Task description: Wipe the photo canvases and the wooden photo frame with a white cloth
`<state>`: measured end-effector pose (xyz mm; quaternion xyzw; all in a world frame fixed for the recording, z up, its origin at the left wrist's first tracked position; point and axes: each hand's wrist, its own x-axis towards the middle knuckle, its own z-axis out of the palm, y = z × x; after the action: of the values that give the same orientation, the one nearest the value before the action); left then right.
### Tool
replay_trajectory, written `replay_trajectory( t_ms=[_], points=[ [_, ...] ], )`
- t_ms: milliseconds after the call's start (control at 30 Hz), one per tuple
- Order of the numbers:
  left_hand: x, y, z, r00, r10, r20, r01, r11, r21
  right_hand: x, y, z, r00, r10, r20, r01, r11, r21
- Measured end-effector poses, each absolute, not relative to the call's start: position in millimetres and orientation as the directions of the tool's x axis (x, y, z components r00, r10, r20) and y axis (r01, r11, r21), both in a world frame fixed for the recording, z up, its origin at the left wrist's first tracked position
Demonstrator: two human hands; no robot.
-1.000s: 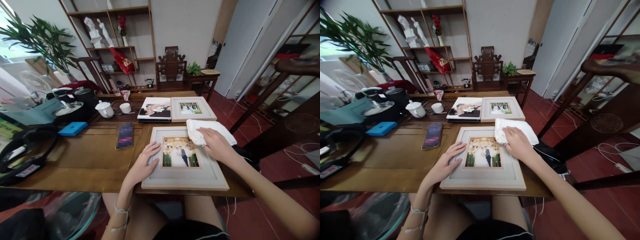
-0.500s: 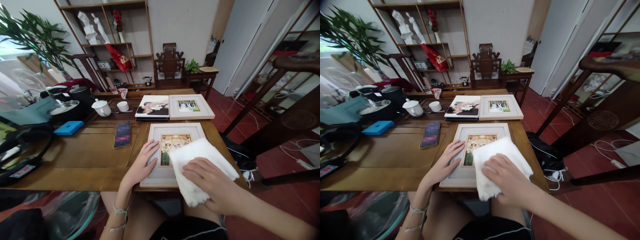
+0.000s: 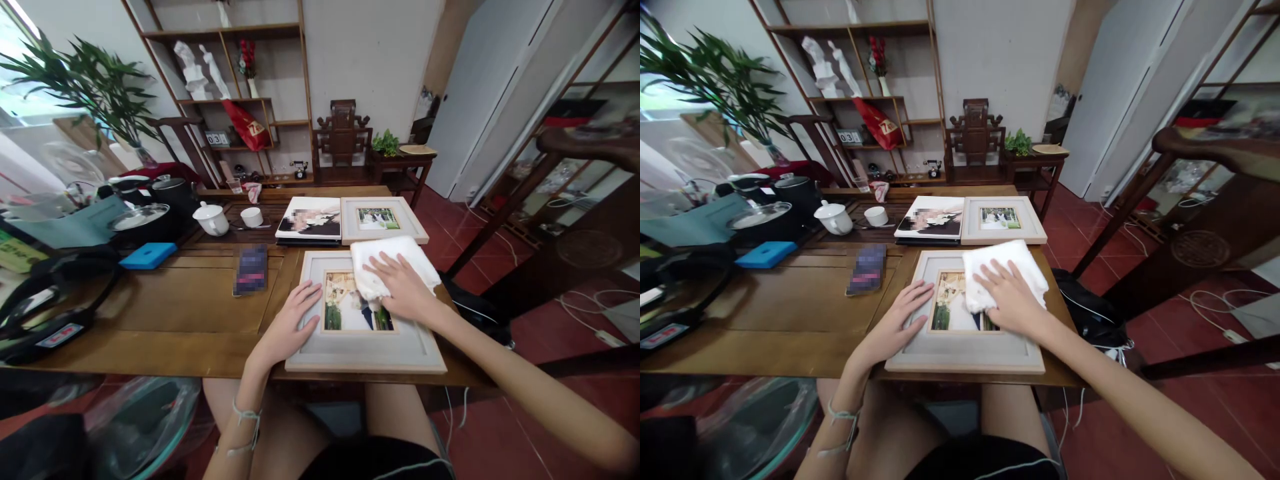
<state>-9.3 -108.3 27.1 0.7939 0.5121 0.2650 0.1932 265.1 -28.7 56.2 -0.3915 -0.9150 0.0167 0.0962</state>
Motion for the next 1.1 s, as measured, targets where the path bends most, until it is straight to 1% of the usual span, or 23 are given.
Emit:
replay_trajectory(
  t_ms=[100,167,233,267,300,367,500,600,667,767,867,967,1033,1100],
  points=[
    [-8.3,-108.9,27.6,0.329,0.915,0.235,0.704,-0.404,0.584,271.6,-78.6,60.3,-0.766,0.639,0.067,0.622,0.764,-0.171],
    [-8.4,-108.7,26.5,0.328,0.911,0.248,0.697,-0.411,0.587,273.3,-111.0,68.7,-0.827,0.563,-0.002,0.547,0.804,-0.234],
    [-8.9,-108.2,24.6,0.33,0.907,0.26,0.693,-0.42,0.587,271.4,-131.7,77.1,-0.86,0.506,-0.058,0.502,0.821,-0.274],
    [-9.3,-107.8,23.6,0.334,0.905,0.263,0.692,-0.425,0.583,269.7,-135.4,79.7,-0.865,0.498,-0.07,0.496,0.823,-0.276],
    [-9.8,-107.5,22.7,0.339,0.903,0.265,0.694,-0.43,0.578,267.9,-134.2,80.6,-0.86,0.505,-0.072,0.505,0.823,-0.262],
    [-10.6,-107.2,21.7,0.355,0.898,0.261,0.7,-0.44,0.563,265.4,-117.6,77.5,-0.828,0.558,-0.044,0.555,0.808,-0.197],
    [-11.5,-107.3,22.4,0.373,0.894,0.249,0.713,-0.448,0.54,268.2,-50.0,63.8,-0.728,0.681,0.077,0.68,0.732,-0.041],
    [-11.3,-107.5,23.5,0.373,0.895,0.244,0.72,-0.445,0.532,272.5,-8.1,59.7,-0.646,0.739,0.192,0.755,0.656,0.015],
    [-10.9,-107.6,24.2,0.368,0.898,0.241,0.724,-0.439,0.532,274.0,-1.1,59.1,-0.621,0.751,0.224,0.775,0.631,0.032],
    [-10.0,-108.0,25.8,0.358,0.905,0.232,0.729,-0.426,0.537,276.0,-28.5,55.6,-0.644,0.744,0.177,0.761,0.646,0.052],
    [-9.3,-109.1,27.2,0.353,0.906,0.232,0.725,-0.422,0.544,280.9,-86.6,54.2,-0.678,0.728,0.101,0.735,0.676,0.063],
    [-9.3,-110.2,26.9,0.351,0.907,0.234,0.716,-0.421,0.557,284.9,-139.7,66.4,-0.721,0.689,0.073,0.692,0.72,0.048],
    [-9.8,-110.3,25.2,0.349,0.907,0.237,0.709,-0.421,0.566,284.1,-153.2,79.3,-0.718,0.694,0.054,0.696,0.718,0.015],
    [-10.4,-109.7,22.9,0.345,0.906,0.245,0.703,-0.423,0.572,280.7,-143.9,88.1,-0.691,0.719,0.066,0.721,0.693,0.001]
  ],
)
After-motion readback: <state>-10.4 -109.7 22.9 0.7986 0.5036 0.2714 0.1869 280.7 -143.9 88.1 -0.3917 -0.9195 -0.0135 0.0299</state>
